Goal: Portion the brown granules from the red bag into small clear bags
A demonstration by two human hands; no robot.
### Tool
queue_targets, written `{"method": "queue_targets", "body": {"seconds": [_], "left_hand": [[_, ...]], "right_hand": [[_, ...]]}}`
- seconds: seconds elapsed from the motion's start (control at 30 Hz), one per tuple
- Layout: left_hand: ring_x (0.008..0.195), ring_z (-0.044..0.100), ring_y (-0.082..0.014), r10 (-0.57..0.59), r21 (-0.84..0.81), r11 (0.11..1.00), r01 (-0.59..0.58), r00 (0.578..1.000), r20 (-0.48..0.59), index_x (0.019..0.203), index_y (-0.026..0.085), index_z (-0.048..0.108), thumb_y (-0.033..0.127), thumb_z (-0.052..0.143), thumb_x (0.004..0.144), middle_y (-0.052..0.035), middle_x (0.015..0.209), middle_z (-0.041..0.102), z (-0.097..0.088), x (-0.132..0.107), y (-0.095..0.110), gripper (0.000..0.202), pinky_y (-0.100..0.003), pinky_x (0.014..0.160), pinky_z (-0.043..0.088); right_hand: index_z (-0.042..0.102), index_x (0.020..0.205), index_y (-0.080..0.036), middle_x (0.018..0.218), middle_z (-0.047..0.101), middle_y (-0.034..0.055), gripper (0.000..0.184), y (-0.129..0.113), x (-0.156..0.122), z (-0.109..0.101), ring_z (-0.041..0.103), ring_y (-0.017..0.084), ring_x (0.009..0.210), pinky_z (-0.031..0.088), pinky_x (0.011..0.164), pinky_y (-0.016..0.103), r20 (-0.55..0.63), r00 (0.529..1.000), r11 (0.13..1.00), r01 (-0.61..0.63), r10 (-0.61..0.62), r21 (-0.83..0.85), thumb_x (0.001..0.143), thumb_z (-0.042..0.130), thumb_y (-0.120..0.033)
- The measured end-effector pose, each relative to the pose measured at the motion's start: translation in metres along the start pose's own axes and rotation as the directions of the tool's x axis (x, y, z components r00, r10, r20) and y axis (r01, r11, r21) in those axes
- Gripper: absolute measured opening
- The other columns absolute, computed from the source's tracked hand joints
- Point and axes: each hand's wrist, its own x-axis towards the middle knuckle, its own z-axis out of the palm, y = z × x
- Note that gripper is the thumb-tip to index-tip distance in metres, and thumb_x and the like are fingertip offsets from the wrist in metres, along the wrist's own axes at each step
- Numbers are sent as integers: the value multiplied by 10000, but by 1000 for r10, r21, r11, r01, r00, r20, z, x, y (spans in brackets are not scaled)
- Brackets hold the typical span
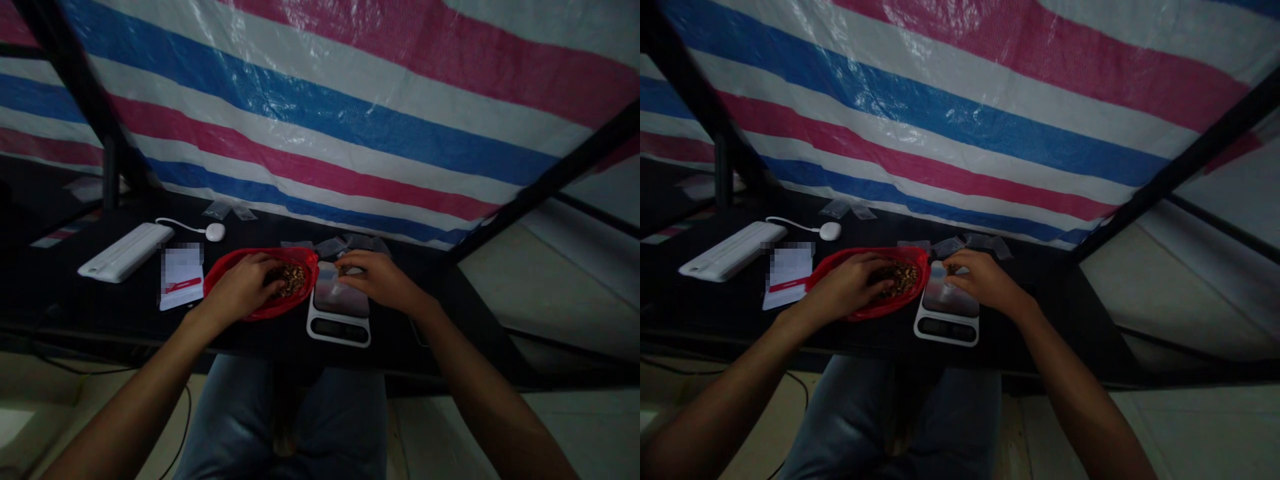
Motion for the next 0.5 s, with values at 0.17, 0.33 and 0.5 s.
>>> {"method": "queue_targets", "body": {"seconds": [0.17, 0.33, 0.5], "left_hand": [[1252, 617, -313, -3, 4, 1000, 3, 1000, 10, 1350, 156, 677, 418, 554, 982, -140, 1370, 665, 0, 0, 2, 468, -445, 1115, 474], [1256, 617, -316, -17, -4, 1000, 17, 1000, 2, 1353, 163, 677, 435, 545, 984, -141, 1373, 664, 2, -1, 3, 476, -450, 1114, 474], [1259, 617, -319, -15, 21, 1000, 14, 999, 30, 1374, 139, 656, 395, 569, 976, -156, 1384, 655, 3, -1, 2, 481, -443, 1123, 463]], "right_hand": [[758, 1126, -186, 1128, 741, 116, 232, 2, -6, 8, 713, 237, 1020, 587, 931, 395, -53, 998, 998, 32, -34, -46, 910, 692, -241], [758, 1099, -181, 1128, 722, 114, 210, 5, -7, 11, 703, 239, 1036, 604, 911, 379, -52, 997, 996, 51, -55, -71, 905, 699, -235], [747, 1127, -180, 1130, 715, 104, 224, 4, -8, 9, 705, 215, 991, 610, 861, 353, 1, 999, 998, 36, -36, -42, 920, 672, -225]]}}
